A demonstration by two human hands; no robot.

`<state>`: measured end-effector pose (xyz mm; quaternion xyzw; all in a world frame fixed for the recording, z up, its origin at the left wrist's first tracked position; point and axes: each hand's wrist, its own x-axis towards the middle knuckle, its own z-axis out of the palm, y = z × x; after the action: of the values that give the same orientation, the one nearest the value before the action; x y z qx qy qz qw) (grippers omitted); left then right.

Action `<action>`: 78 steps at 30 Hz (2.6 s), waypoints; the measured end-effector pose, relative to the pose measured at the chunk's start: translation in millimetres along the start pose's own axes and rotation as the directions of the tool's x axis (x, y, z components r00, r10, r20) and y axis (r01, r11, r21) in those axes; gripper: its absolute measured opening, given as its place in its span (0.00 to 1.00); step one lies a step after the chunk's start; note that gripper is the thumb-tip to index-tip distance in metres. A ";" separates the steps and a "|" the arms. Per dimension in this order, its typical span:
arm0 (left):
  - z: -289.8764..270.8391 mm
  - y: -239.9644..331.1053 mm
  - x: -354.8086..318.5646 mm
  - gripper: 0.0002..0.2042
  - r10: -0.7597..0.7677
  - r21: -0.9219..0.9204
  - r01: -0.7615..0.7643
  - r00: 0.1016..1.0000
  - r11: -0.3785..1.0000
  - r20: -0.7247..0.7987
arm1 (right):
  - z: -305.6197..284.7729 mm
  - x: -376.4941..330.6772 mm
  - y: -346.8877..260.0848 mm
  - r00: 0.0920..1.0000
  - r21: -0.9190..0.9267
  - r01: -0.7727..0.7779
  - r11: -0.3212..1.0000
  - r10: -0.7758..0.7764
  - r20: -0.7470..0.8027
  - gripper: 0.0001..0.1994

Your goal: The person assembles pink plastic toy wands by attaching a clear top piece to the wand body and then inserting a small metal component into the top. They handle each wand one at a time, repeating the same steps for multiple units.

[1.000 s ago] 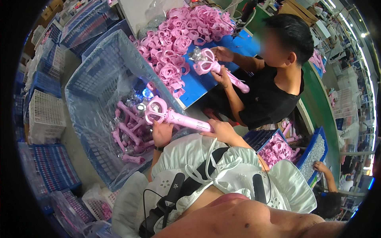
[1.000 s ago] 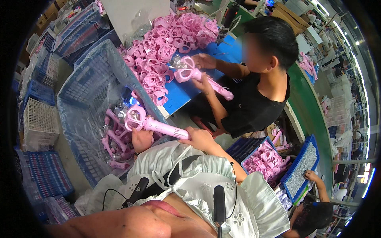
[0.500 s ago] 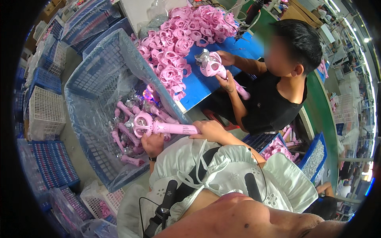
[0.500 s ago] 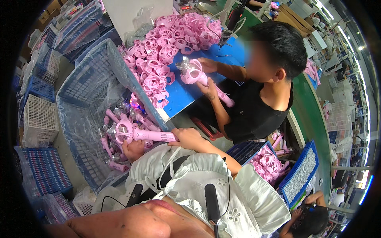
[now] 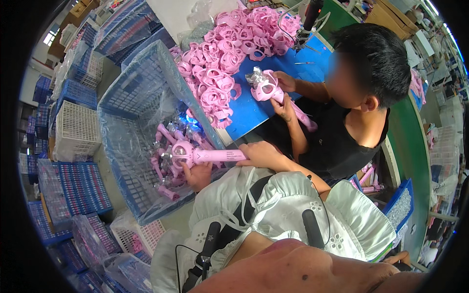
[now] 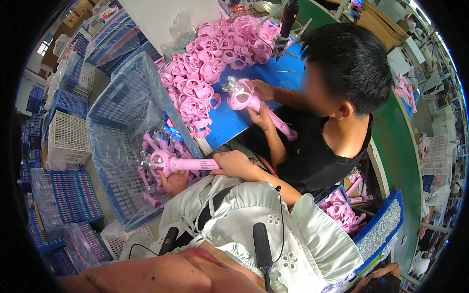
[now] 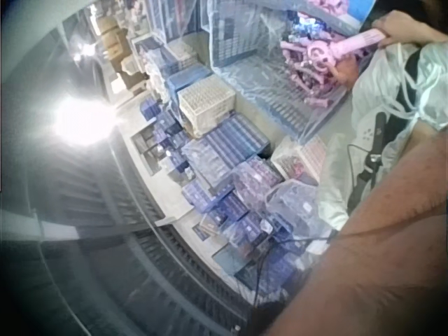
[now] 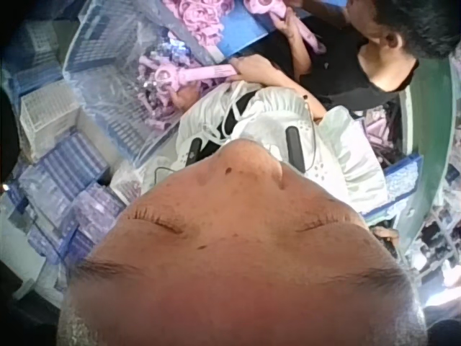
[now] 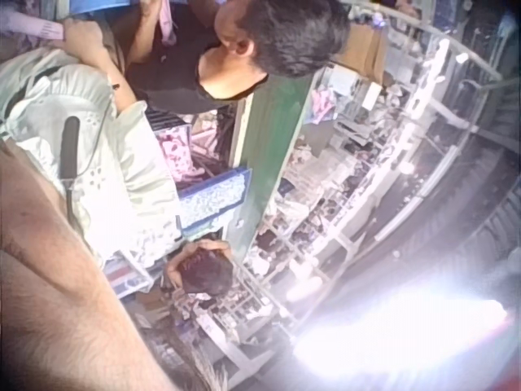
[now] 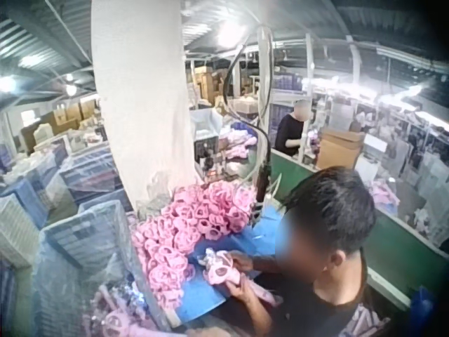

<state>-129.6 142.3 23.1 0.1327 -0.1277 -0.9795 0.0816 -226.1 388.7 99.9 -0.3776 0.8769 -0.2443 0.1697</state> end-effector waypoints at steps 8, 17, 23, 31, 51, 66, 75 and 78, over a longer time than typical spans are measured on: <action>-20.0 -15.9 10.5 0.26 -0.120 0.120 0.152 0.962 0.981 -0.245 | 13.0 -3.0 30.9 0.987 0.028 -0.088 0.996 0.083 0.136 0.27; -17.4 -17.7 15.4 0.23 -0.055 0.157 0.106 0.954 0.982 -0.295 | 19.2 7.0 37.7 0.986 0.088 -0.091 0.992 0.078 0.145 0.27; -11.2 -16.2 13.4 0.22 0.013 0.196 0.050 0.951 0.979 -0.308 | 24.5 12.7 34.9 0.986 0.110 -0.091 0.990 0.074 0.152 0.26; -8.6 -12.2 12.6 0.22 0.006 0.167 0.047 0.954 0.985 -0.301 | 26.1 14.5 30.0 0.978 0.132 -0.113 0.985 0.087 0.187 0.26; -11.2 -12.5 17.0 0.23 0.014 0.186 0.054 0.938 0.981 -0.345 | 31.4 14.3 29.9 0.980 0.088 -0.119 0.989 0.103 0.169 0.27; -9.6 -13.2 18.9 0.24 0.039 0.210 0.042 0.929 0.977 -0.367 | 32.1 15.8 32.3 0.977 0.064 -0.125 0.990 0.111 0.180 0.27; -7.9 -13.2 18.4 0.24 0.041 0.218 0.040 0.934 0.975 -0.354 | 30.1 15.8 31.0 0.983 0.086 -0.107 0.990 0.093 0.157 0.28; -9.5 -12.7 18.4 0.24 0.038 0.212 0.038 0.938 0.976 -0.344 | 31.1 16.0 31.4 0.986 0.099 -0.100 0.990 0.084 0.146 0.28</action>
<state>-146.0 148.7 6.3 0.3111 -0.2169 -0.9211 0.0880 -239.8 386.1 55.1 -0.3434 0.8649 -0.2551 0.2625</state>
